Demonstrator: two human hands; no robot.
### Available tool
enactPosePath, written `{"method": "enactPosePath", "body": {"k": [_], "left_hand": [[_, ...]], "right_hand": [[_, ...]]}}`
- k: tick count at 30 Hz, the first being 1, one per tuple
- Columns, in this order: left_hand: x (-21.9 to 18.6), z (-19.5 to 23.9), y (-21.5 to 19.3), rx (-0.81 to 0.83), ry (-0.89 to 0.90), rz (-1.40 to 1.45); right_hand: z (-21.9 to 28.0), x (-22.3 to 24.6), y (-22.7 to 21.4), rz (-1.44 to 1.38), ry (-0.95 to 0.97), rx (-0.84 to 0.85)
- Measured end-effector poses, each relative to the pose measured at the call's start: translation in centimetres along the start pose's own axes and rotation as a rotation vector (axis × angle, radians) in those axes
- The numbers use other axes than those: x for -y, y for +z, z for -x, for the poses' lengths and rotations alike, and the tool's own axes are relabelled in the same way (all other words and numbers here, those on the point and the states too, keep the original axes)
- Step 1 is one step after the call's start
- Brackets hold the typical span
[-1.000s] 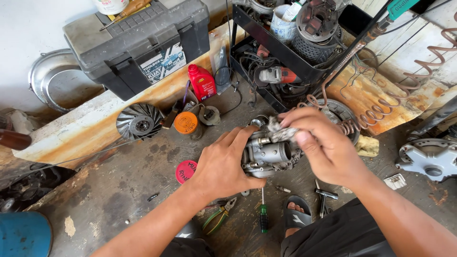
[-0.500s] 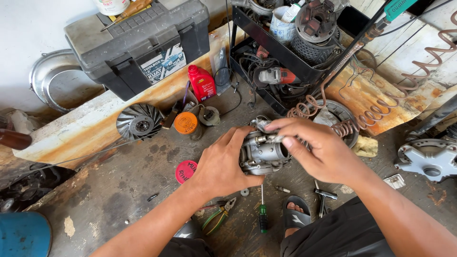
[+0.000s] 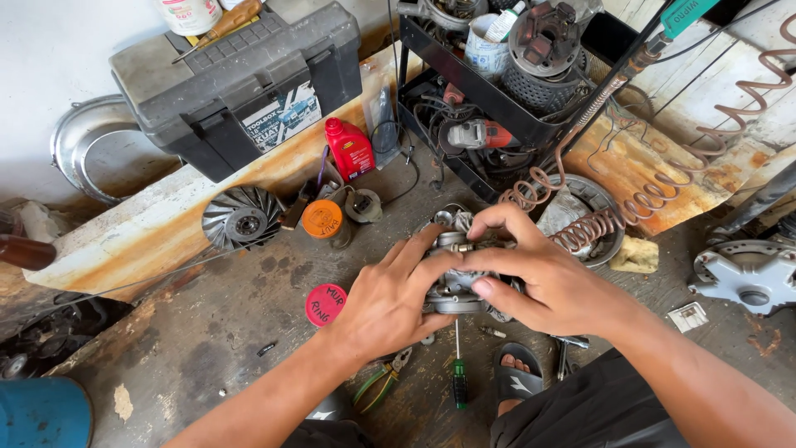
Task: Disassembling and inspecting a motorcycle carburetor using a screwdriver on a workshop floor
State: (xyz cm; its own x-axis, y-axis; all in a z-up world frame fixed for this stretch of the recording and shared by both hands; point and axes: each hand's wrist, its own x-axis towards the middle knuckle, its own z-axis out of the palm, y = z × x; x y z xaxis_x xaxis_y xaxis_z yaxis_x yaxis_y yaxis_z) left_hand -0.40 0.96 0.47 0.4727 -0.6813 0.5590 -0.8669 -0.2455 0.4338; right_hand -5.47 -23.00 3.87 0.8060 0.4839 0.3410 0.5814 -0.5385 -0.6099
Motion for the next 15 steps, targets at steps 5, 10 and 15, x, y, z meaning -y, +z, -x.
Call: {"method": "enactPosePath", "body": {"k": [5,10,15], "left_hand": [[0.1,0.6,-0.3,0.008,0.085,-0.023],[-0.5,-0.1,-1.2,0.008,0.117,-0.027],[-0.5,-0.2,-1.1,0.003,0.222,-0.045]], "right_hand": [[0.0,1.8,-1.6,-0.140,-0.049,-0.004],[0.9,1.6,-1.9,-0.343,-0.108,-0.094],[0.0,1.6,-3.3,-0.169,-0.027,-0.055]]}}
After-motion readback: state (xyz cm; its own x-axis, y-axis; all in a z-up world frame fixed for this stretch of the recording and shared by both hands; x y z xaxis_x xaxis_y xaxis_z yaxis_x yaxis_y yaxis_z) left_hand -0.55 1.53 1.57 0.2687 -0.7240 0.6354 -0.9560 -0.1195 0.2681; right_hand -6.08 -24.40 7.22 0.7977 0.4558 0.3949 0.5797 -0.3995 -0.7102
